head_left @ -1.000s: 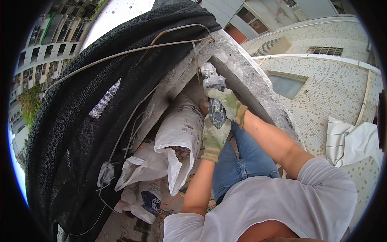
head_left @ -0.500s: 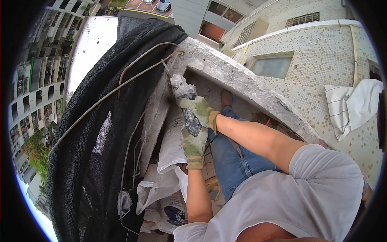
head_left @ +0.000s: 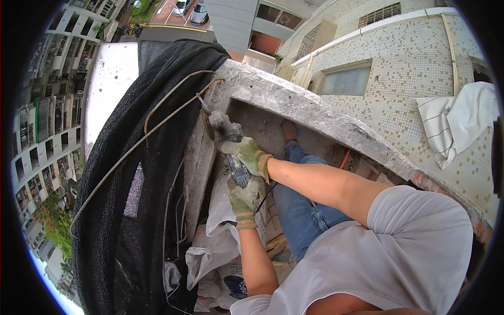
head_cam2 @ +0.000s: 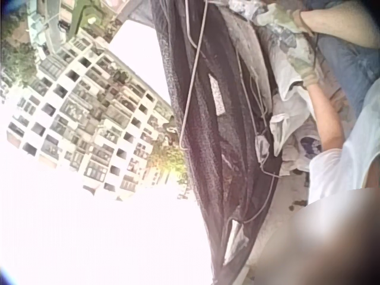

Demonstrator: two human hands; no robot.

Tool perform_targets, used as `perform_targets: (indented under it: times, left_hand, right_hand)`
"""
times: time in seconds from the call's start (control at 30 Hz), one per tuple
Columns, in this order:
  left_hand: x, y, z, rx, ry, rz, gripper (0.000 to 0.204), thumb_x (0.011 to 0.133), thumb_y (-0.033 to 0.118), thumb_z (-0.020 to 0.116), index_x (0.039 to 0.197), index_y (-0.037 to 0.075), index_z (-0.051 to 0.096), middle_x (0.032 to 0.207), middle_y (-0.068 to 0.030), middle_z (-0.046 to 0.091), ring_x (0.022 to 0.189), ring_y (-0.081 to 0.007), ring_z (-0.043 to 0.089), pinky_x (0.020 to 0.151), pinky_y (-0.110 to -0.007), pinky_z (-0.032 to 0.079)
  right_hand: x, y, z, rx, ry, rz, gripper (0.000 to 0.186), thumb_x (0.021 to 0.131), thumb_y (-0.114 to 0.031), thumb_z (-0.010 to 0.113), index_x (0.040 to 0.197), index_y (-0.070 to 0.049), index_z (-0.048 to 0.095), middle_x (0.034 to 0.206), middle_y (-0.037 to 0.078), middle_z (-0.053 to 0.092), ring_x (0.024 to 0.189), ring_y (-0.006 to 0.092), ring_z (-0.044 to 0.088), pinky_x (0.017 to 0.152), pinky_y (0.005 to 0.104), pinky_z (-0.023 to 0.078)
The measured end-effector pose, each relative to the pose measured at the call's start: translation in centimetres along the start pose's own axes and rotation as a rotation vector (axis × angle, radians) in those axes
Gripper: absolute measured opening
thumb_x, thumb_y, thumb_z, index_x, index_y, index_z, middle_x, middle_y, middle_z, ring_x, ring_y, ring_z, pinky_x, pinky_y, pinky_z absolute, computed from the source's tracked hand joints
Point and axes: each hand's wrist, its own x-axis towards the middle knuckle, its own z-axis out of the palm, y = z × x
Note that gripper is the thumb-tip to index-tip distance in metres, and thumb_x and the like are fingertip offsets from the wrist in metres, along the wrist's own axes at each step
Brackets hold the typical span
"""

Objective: Using an angle grinder to grind concrete and cut metal rebars on a building ledge.

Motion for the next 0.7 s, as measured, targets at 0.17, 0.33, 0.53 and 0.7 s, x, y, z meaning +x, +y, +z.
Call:
perform_targets:
  times: [0.17,0.33,0.53,0.7]
  left_hand:
    - [-2.2,0.7,0.8,0.001,0.034,-0.023,0.071,0.075,0.043,0.078,0.127,0.001,0.054,0.112,-0.0219,0.066,0.102,-0.0353,0.065,0.089,-0.042,0.049]
    - [-6.3,1.5,2.1,-0.113,0.008,-0.003,0.062,0.075,0.037,0.081,0.117,-0.003,0.058,0.090,-0.0096,0.068,0.080,-0.0242,0.066,0.074,-0.037,0.052]
    - [-5.6,0.9,4.4,-0.872,-0.546,-0.354,0.031,0.089,0.018,0.070,0.114,0.002,0.060,0.084,-0.0044,0.067,0.071,-0.0173,0.065,0.061,-0.029,0.054]
    - [-2.3,-0.4,8.2,-0.949,-0.411,-0.150,0.029,0.085,0.014,0.072,0.107,0.001,0.058,0.083,-0.0079,0.064,0.065,-0.0141,0.058,0.056,-0.030,0.049]
  right_hand:
    - [-1.0,0.3,-1.0,-0.193,-0.041,-0.076,0.024,0.081,-0.022,0.074,0.091,0.000,0.071,0.071,0.005,0.064,0.060,0.0141,0.060,0.054,0.0311,0.047]
    - [-4.5,0.1,-3.9,-0.105,-0.169,0.020,0.026,0.086,-0.019,0.071,0.106,-0.002,0.069,0.085,0.003,0.066,0.068,0.0146,0.063,0.060,0.0287,0.050]
    - [-3.7,-1.4,-6.9,-0.093,-0.250,0.117,0.022,0.082,-0.023,0.073,0.096,-0.005,0.072,0.080,0.004,0.065,0.066,0.0117,0.061,0.060,0.0291,0.049]
    - [0.0,-0.4,-6.6,-0.450,-0.151,-0.032,0.030,0.079,-0.027,0.073,0.097,-0.003,0.070,0.083,0.009,0.069,0.074,0.0155,0.066,0.067,0.0319,0.054]
